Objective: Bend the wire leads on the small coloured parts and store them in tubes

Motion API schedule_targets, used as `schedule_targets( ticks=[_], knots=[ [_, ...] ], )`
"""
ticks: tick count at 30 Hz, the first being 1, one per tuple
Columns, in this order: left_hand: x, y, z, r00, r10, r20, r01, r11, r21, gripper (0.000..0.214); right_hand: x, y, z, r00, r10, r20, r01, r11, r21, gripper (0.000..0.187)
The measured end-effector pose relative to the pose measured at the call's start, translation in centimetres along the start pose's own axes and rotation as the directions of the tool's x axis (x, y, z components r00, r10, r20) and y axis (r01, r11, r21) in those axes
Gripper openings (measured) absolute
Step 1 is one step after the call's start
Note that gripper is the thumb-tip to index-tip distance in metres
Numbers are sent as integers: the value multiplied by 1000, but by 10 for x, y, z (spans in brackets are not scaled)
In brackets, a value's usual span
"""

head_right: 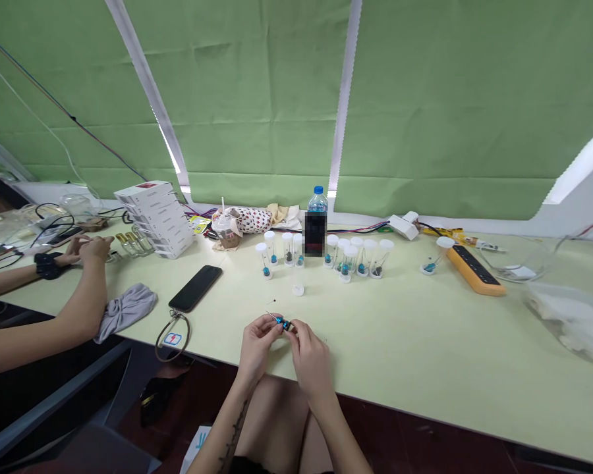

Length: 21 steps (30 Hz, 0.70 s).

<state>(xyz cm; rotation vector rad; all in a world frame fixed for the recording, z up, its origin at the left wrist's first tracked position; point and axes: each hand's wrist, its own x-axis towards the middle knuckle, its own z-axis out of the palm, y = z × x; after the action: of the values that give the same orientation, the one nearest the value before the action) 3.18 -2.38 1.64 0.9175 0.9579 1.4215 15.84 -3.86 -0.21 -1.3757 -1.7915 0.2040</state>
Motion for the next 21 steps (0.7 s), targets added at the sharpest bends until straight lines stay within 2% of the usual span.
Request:
schedule_targets(
  ticks=[6,12,21],
  knots=[
    [-1,4,2,1000,-1,-10,1,1000,-6,24,2,-6,-6,996,58,61,-56,998,-36,33],
    [-1,1,1,1000,-4,-10,3,1000,-29,22,2,-3,-4,1000,0,18,0,1000,5,32],
    [-1,1,0,999,41,-3,-41,998,43,15,2,-6,-6,992,56,117,-47,996,-80,32]
  ],
)
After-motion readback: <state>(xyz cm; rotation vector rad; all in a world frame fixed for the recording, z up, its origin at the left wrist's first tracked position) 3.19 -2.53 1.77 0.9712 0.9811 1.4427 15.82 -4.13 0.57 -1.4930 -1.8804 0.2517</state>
